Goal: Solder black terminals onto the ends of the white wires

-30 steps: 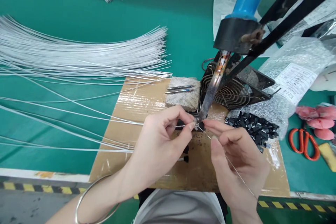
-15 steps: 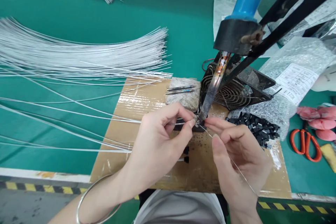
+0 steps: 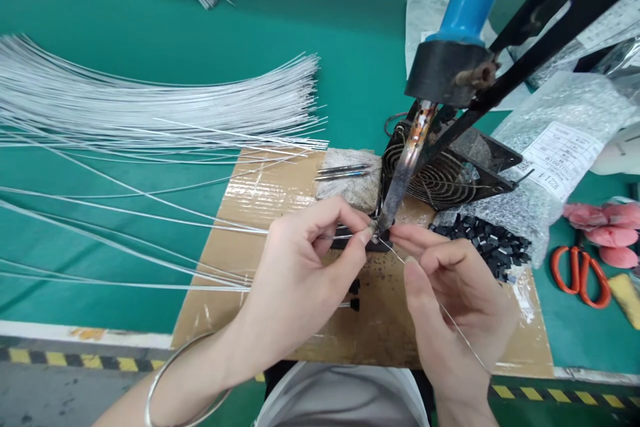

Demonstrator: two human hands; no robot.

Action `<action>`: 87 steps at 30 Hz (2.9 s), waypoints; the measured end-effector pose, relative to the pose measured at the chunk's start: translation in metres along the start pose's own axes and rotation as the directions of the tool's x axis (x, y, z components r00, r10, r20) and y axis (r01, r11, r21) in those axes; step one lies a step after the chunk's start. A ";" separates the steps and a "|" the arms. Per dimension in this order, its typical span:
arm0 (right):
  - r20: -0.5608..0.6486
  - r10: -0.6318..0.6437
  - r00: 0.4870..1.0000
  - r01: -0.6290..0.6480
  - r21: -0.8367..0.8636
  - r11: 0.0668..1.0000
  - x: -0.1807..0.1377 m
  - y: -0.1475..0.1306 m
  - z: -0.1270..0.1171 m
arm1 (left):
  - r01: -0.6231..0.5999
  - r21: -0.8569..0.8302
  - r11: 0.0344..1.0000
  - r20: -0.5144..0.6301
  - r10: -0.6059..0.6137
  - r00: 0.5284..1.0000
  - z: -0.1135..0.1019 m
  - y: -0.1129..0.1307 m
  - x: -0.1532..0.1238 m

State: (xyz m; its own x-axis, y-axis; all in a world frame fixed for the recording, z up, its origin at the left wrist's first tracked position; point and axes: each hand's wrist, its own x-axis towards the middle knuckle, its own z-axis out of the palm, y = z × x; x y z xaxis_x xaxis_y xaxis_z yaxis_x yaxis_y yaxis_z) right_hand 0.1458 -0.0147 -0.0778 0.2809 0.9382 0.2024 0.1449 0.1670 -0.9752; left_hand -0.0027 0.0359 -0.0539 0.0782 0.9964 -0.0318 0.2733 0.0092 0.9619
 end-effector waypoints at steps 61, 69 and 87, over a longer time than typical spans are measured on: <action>-0.040 -0.029 0.999 0.027 -0.056 0.998 -0.001 0.002 0.004 | -0.017 0.050 0.999 -0.012 0.017 1.000 0.002 -0.001 -0.004; -0.043 -0.038 0.998 0.035 -0.074 0.997 -0.001 0.001 0.004 | -0.045 0.006 0.999 -0.018 0.045 0.999 0.001 0.001 -0.005; -0.047 -0.043 0.998 0.040 -0.068 0.997 0.000 0.001 0.005 | -0.021 0.040 0.999 -0.005 0.021 1.000 0.001 -0.001 -0.005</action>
State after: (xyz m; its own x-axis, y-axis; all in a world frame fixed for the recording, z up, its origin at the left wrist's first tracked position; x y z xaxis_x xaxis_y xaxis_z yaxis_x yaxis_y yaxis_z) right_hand 0.1415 -0.0135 -0.0795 0.3188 0.9147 0.2484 0.2202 0.1834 -0.9581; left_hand -0.0022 0.0313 -0.0552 0.0794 0.9968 -0.0099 0.3097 -0.0153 0.9507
